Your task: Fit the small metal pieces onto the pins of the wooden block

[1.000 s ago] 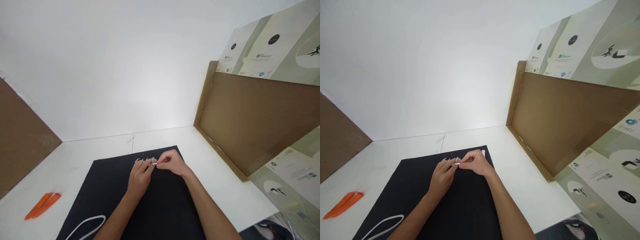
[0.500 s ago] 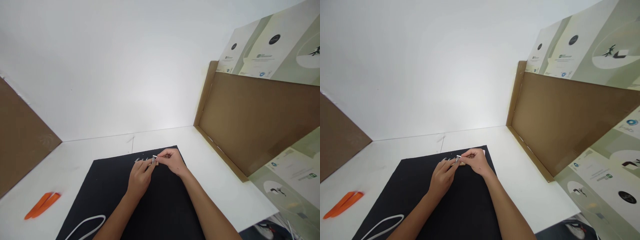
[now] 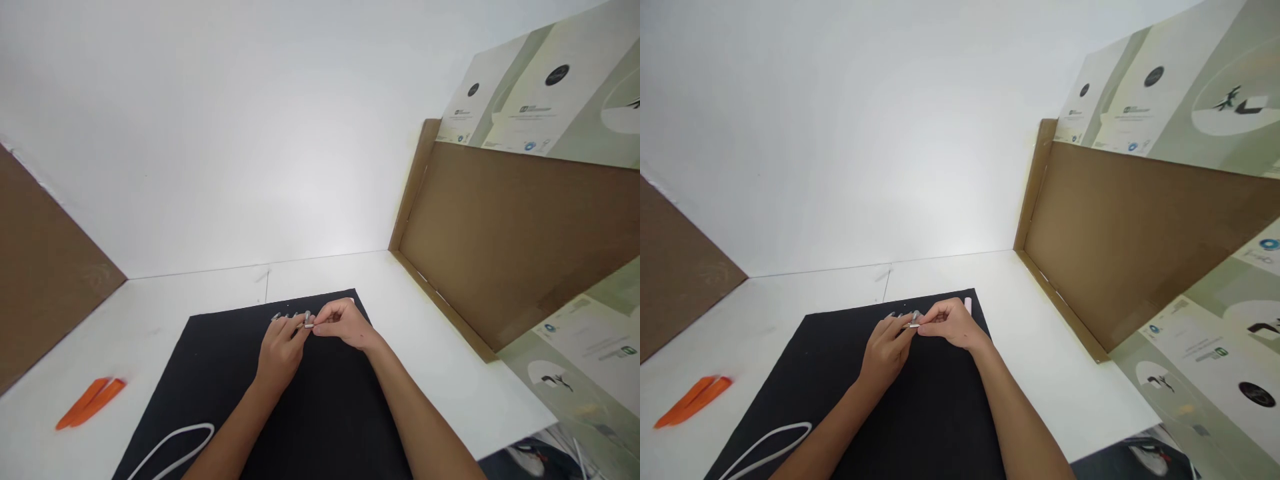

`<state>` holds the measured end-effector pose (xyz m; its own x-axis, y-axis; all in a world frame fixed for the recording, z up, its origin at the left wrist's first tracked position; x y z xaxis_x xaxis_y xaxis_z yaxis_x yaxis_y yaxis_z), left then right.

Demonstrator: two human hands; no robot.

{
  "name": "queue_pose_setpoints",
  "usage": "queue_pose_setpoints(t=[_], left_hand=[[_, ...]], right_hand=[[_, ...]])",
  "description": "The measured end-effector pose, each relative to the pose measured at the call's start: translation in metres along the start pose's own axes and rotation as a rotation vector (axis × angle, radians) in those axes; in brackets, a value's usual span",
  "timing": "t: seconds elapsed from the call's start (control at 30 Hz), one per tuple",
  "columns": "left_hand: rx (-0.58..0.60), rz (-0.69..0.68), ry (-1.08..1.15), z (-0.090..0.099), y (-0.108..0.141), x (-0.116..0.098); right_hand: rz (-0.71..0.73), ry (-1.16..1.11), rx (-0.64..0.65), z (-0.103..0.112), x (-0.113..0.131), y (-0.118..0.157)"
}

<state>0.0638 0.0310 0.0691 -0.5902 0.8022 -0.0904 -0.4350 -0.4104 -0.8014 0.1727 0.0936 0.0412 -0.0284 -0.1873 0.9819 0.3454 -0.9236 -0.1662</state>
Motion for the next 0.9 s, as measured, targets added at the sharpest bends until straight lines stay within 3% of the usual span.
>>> queue_pose_setpoints(t=[0.17,0.47,0.57,0.7,0.9], left_hand=[[-0.012,-0.008,-0.004,0.002,-0.001,-0.002],[-0.024,-0.022,-0.022,0.003,0.000,-0.004],[-0.016,-0.021,-0.025,0.001,0.000,-0.003],[-0.019,-0.015,-0.026,0.002,0.000,-0.003],[-0.010,-0.001,-0.002,0.002,-0.001,-0.002]], right_hand=[[-0.001,-0.014,-0.041,0.002,-0.002,-0.001],[-0.022,-0.019,-0.319,0.032,-0.012,-0.003],[-0.047,-0.034,-0.348,0.038,-0.015,-0.003],[-0.042,-0.034,-0.298,0.035,-0.011,-0.002],[-0.045,-0.045,-0.052,0.009,-0.005,0.000]])
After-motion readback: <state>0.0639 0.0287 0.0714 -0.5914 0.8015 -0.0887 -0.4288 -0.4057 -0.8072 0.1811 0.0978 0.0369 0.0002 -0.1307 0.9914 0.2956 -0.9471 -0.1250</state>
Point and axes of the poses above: each hand's wrist, its own y-axis away from the middle knuckle, its own z-axis out of the back of the hand, x = y × z, the point moved 10 cm from there along -y, towards the middle knuckle, and after that the axes turned 11 degrees about y, right-handed, at the moved point
